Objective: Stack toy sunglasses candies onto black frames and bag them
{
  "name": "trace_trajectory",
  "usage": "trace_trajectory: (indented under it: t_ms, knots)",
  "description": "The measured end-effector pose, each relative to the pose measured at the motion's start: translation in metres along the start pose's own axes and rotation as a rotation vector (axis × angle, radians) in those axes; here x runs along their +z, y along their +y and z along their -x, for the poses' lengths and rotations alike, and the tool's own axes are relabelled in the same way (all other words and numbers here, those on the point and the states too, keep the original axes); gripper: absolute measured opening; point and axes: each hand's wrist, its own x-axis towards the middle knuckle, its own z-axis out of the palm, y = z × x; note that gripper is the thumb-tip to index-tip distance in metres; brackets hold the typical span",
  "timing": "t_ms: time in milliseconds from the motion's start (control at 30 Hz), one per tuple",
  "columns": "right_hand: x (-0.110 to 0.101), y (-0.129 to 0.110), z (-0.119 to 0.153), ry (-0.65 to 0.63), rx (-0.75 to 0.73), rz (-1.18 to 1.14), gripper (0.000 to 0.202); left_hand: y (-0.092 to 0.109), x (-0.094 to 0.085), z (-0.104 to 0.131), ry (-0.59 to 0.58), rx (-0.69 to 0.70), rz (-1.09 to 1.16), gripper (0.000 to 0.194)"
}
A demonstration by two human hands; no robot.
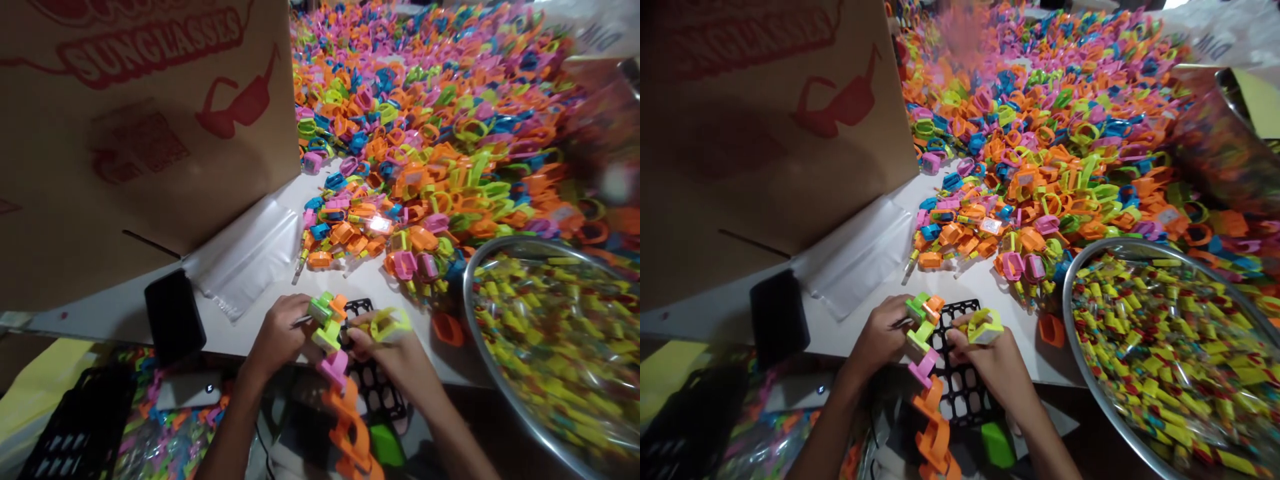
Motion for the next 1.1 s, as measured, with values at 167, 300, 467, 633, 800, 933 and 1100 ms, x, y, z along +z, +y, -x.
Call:
trace_trajectory:
  t_ms: [167,300,467,633,800,933,1100]
  knots:
    - [0.008,0.013,-0.005,-0.028,-0.045,0.088,0.038,0.001,0.000,-0.002,0.024,0.044,0.005,0.019]
    - [0.003,0.021,-0.009,0.090,-0.163,0.250,0.030,-0.002,0.001,-0.001,0.057,0.067,-0.010,0.020]
    - [-0.003,0.021,-0.009,0.021,-0.120,0.208,0.032,-0.005,0.002,0.001,0.042,0.034,-0.003,0.023]
    - [0.000,0.015,-0.007,-0.038,-0.232,0.285,0.021,-0.003,0.002,-0.001,0.044,0.042,-0.003,0.021]
    - [0.004,0.014,-0.010,-0.021,-0.359,0.377,0.018,-0.003,0.001,-0.002,0.057,0.068,-0.016,0.019]
    - [0.006,0.012,-0.013,-0.024,-0.428,0.460,0.015,-0.003,0.000,-0.003,0.048,0.075,-0.042,0.018]
    - [0.011,0.001,-0.013,-0.124,-0.402,0.623,0.017,-0.002,0.000,-0.003,0.017,0.022,-0.054,0.020]
